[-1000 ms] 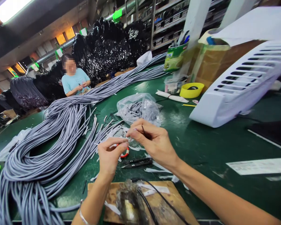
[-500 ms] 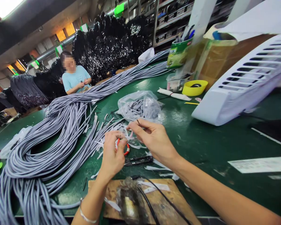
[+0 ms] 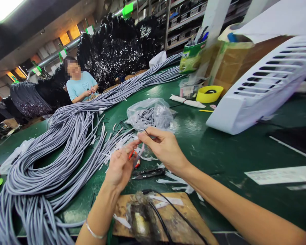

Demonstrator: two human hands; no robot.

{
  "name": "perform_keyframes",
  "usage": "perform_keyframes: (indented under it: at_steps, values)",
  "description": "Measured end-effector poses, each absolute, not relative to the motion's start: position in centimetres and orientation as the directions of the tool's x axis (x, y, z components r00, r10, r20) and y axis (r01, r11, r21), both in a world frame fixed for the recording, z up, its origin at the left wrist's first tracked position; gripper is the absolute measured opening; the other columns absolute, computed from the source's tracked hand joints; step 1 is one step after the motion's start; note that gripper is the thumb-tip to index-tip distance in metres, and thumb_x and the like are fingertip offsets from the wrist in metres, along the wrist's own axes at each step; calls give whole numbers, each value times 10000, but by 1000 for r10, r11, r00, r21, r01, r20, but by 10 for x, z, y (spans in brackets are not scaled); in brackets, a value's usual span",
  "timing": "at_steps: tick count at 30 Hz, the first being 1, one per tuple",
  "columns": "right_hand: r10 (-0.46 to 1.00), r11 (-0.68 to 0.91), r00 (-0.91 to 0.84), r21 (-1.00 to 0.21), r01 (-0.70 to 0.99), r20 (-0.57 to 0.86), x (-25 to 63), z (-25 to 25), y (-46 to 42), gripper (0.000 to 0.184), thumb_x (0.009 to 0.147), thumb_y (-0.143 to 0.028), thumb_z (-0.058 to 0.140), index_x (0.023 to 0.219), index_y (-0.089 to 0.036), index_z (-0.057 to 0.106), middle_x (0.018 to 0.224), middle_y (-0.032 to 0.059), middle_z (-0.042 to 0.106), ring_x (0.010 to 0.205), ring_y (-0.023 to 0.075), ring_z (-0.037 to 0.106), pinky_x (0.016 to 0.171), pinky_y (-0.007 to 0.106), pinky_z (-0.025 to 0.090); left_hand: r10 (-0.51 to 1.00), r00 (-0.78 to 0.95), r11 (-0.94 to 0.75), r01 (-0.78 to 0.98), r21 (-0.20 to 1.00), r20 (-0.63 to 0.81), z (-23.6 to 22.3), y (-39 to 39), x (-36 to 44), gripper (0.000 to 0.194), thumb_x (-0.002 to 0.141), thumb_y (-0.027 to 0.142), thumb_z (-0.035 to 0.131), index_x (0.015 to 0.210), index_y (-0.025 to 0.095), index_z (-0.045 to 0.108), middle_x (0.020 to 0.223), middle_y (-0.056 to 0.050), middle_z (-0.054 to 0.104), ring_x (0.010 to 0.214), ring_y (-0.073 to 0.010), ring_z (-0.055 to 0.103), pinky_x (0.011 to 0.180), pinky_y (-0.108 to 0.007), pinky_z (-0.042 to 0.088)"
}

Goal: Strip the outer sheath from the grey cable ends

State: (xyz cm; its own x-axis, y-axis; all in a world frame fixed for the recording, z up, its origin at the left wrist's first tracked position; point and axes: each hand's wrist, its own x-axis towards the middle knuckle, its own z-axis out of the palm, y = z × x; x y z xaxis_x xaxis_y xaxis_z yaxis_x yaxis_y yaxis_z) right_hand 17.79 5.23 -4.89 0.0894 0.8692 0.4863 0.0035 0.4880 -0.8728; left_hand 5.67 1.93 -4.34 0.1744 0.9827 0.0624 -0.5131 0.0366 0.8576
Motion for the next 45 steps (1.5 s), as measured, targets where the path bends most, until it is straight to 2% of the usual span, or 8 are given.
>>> perform_keyframes:
  at_steps: [6,11,16,22,27,37,41,45]
  values:
    - [850,507,143,-861,47,508,176,-53,57,331,746,-391,562,508,-163,530,523,-21,449,507,89,391,463,222,310,974,-205,-188,-509,840,94,-33,32,33,205,630,369,707,790,254,650,1078,9,598,936,-124,532,789,-263,427]
    - [815,557,134,-826,89,564,176,-52,54,312,746,-376,563,520,-161,548,522,-17,464,499,92,410,477,226,332,997,71,-37,-52,998,41,-43,29,47,425,470,167,786,881,154,682,859,-50,670,798,-155,590,731,-260,457]
    - [816,567,95,-821,60,570,175,-49,50,263,741,-319,550,533,-158,559,531,-9,483,510,91,429,466,213,342,996,-58,-69,-34,997,67,-49,21,62,208,609,303,693,660,101,679,566,-38,644,502,-130,577,522,-252,468]
    - [929,354,-103,-934,-34,356,171,-51,47,393,587,-346,680,919,-148,613,702,-12,553,359,25,331,325,191,273,951,-218,-207,80,975,220,-48,20,57,192,710,313,609,655,134,565,560,-11,625,489,-124,599,466,-208,469]
    - [923,259,-272,-962,-84,272,167,-51,46,237,635,-379,645,602,-154,577,503,-16,529,410,87,451,404,220,379,978,-160,-132,4,991,131,-50,18,58,240,804,423,481,804,198,399,415,84,512,285,-100,499,307,-165,374]
    - [968,222,-45,-925,-308,247,161,-53,42,293,586,-416,698,630,-156,571,476,-61,446,393,43,347,371,190,279,981,-196,-50,-275,960,-5,-46,26,58,350,723,499,549,712,188,389,403,102,446,223,-10,260,259,-117,142]
    - [987,160,62,-857,-490,149,166,-51,49,366,562,-467,712,650,-185,495,409,-129,236,335,18,154,331,185,127,999,-18,-45,-210,977,42,-43,27,57,323,664,418,637,673,100,575,437,62,449,317,6,276,330,-137,190]
    - [963,248,208,-868,-430,172,178,-51,62,383,627,-521,638,649,-211,416,483,-106,314,339,28,177,346,198,152,997,-55,-57,-54,997,54,-40,26,51,272,629,344,669,642,73,672,428,34,478,366,-28,352,381,-173,267]
